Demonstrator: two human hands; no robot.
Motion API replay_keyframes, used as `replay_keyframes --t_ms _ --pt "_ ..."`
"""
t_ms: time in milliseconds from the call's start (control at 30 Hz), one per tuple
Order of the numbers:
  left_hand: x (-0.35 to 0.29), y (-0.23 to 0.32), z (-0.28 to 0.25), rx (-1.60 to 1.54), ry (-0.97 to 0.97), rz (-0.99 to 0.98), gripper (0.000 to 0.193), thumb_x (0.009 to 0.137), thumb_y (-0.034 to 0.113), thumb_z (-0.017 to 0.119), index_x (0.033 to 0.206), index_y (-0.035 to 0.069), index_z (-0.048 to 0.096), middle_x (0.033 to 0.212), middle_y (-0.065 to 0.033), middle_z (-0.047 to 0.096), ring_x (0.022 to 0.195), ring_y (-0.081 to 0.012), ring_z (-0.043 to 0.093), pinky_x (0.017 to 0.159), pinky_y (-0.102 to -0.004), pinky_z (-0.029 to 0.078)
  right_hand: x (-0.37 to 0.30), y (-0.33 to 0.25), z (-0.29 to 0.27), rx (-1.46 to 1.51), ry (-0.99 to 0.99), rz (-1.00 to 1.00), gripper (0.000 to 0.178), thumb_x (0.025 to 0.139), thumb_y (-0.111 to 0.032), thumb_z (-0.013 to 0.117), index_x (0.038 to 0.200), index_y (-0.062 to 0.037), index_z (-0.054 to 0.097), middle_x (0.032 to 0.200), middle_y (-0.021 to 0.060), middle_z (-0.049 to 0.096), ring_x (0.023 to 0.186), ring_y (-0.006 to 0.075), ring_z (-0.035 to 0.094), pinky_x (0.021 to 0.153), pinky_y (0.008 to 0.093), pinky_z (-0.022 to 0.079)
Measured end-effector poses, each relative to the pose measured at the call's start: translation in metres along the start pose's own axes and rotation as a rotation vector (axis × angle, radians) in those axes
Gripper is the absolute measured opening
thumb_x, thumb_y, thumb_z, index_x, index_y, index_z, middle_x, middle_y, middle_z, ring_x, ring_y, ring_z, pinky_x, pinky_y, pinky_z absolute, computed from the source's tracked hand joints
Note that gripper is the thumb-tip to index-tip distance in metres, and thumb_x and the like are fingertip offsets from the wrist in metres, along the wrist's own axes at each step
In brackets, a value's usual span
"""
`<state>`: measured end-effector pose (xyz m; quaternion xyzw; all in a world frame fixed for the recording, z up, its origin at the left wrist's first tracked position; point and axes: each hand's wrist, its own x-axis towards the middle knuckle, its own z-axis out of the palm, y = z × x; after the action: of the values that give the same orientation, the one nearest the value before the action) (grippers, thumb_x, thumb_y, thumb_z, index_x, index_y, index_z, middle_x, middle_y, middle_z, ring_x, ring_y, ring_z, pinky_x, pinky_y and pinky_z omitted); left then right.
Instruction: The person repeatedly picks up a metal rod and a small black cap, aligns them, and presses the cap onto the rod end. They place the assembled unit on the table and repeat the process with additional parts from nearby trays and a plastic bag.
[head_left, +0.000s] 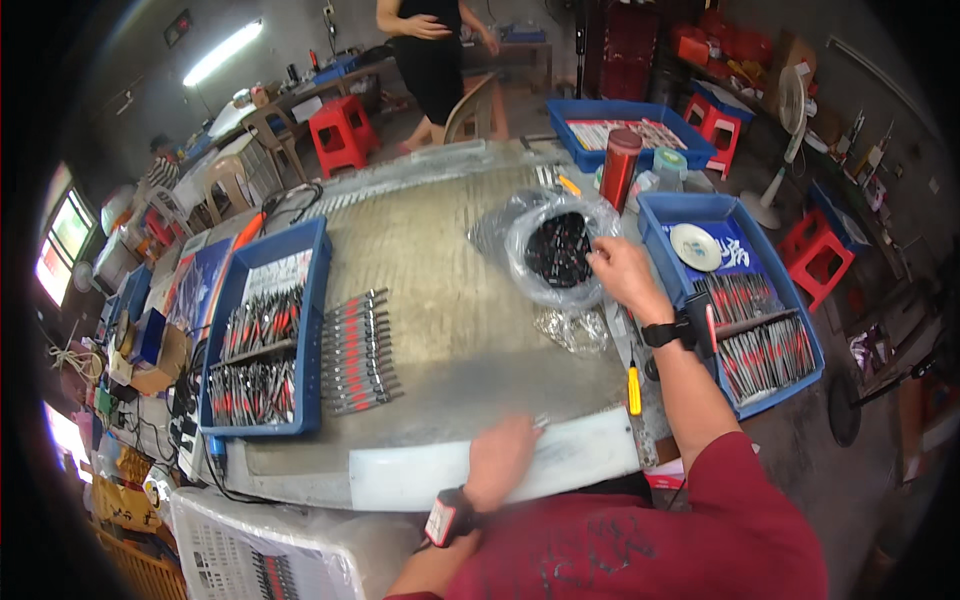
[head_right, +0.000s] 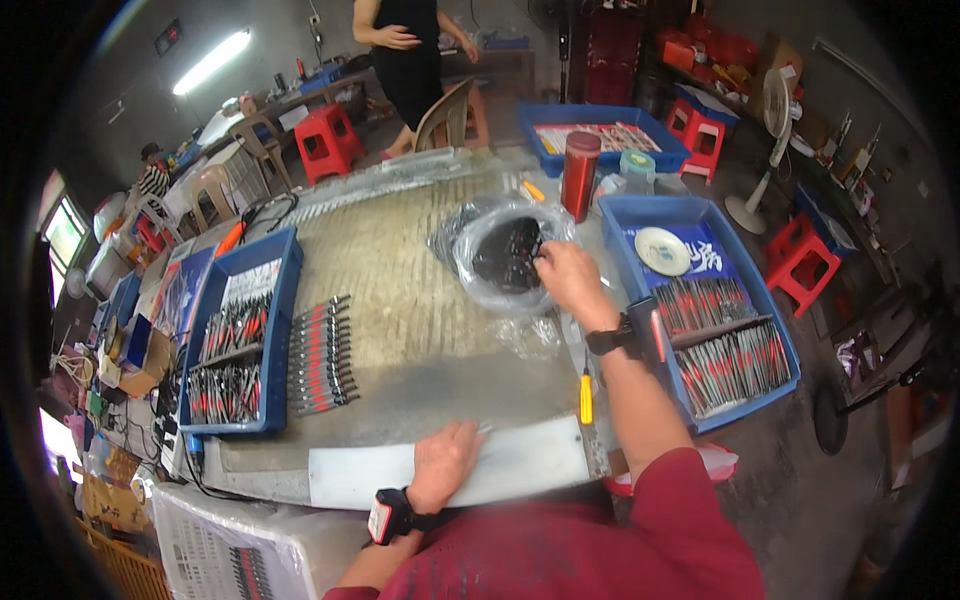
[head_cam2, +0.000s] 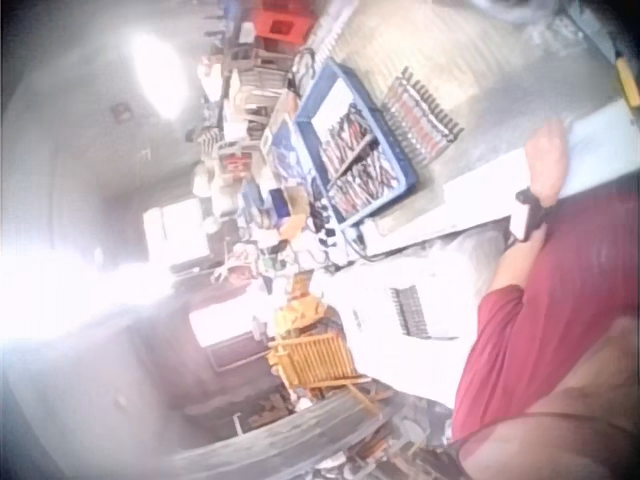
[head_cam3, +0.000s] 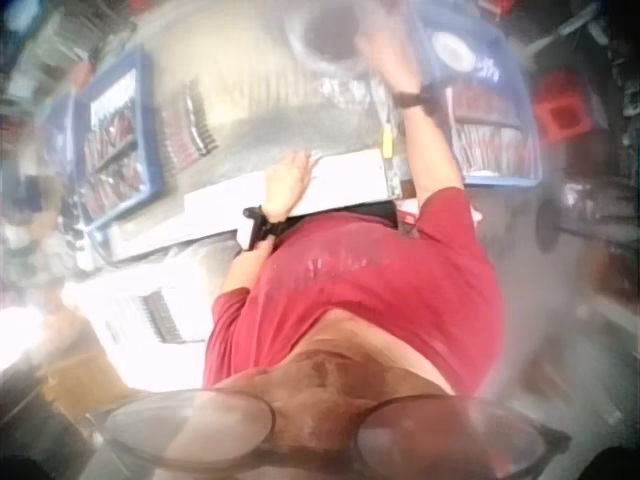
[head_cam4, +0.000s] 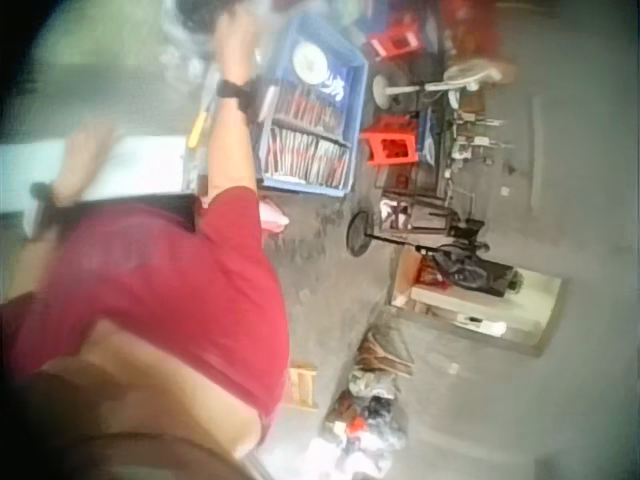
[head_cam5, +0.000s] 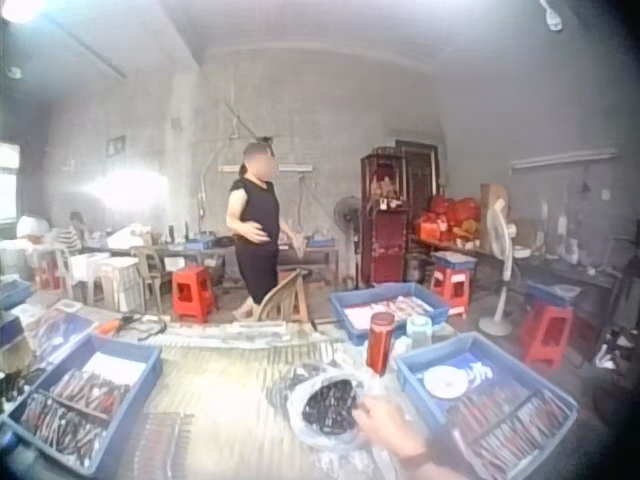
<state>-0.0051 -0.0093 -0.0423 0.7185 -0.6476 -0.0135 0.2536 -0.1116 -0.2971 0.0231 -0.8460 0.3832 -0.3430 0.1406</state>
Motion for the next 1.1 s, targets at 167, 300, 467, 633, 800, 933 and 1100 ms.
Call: replay_keyframes --t_ms 167,300,467,633,800,933,1100 --pt "-0.001 -0.001 0.001 0.003 0.012 0.016 0.015 0.082 0.021 0.065 0.086 0.008 0.058 0.07 -0.0105 0.057 0.057 -0.0311 0.059 0.048 -0.0414 0.046 0.014 0.014 0.034 -0.133 -0.026 -0.035 0.024 0.08 -0.018 0.064 0.097 -0.0014 0.063 0.093 0.0212 0.061 0.089 0.0404 0.059 0.081 0.0465 0.048" --pt "0.0 0.0 0.0 -0.015 0.035 0.036 0.02 0.089 0.028 0.059 0.084 0.01 0.053 0.068 -0.0094 0.055 0.057 -0.0295 0.057 0.049 -0.0419 0.045 0.01 0.012 0.052 -0.297 0.01 0.041 0.022 0.079 -0.019 0.065 0.093 -0.0033 0.06 0.094 0.0178 0.058 0.091 0.0392 0.058 0.077 0.051 0.046" --pt "0.0 0.001 -0.002 0.026 0.03 0.036 0.02 0.087 0.029 0.06 0.084 0.011 0.054 0.067 -0.0076 0.056 0.057 -0.0267 0.058 0.048 -0.0397 0.045 0.012 0.014 0.061 -0.331 -0.031 0.059 0.023 0.078 -0.02 0.069 0.092 -0.0036 0.06 0.095 0.0187 0.059 0.092 0.0388 0.058 0.076 0.0514 0.046" --pt "-0.001 0.002 0.001 0.022 0.039 0.022 0.018 0.088 0.03 0.06 0.085 0.012 0.055 0.067 -0.0065 0.058 0.059 -0.0257 0.059 0.048 -0.0395 0.045 0.013 0.02 0.06 -0.311 -0.081 0.012 0.02 0.077 -0.014 0.067 0.091 -0.0015 0.06 0.088 0.0208 0.06 0.089 0.0397 0.059 0.076 0.0502 0.048" --pt "-0.001 0.002 0.0 0.045 0.028 0.022 0.014 0.082 0.024 0.065 0.086 0.011 0.059 0.066 -0.0077 0.058 0.056 -0.0281 0.059 0.047 -0.0406 0.045 0.008 0.021 0.056 -0.239 0.001 -0.044 0.015 0.074 -0.004 0.057 0.088 0.0012 0.06 0.087 0.0224 0.059 0.086 0.0404 0.058 0.077 0.0493 0.047" --pt "-0.001 0.002 0.0 0.039 0.037 0.009 0.014 0.081 0.021 0.068 0.087 0.01 0.06 0.066 -0.0085 0.057 0.055 -0.0295 0.058 0.046 -0.0413 0.045 0.008 0.019 0.05 -0.112 0.035 -0.028 0.021 0.073 0.0 0.053 0.092 0.003 0.061 0.088 0.0234 0.059 0.087 0.0407 0.057 0.08 0.0479 0.046" --pt "-0.002 0.0 0.001 0.024 0.016 0.008 0.016 0.082 0.022 0.067 0.088 0.01 0.06 0.066 -0.0092 0.056 0.056 -0.0302 0.058 0.046 -0.0416 0.045 0.005 0.013 0.031 0.054 -0.002 0.06 0.016 0.077 -0.004 0.059 0.092 0.0039 0.061 0.088 0.022 0.061 0.09 0.0374 0.059 0.082 0.0411 0.047"
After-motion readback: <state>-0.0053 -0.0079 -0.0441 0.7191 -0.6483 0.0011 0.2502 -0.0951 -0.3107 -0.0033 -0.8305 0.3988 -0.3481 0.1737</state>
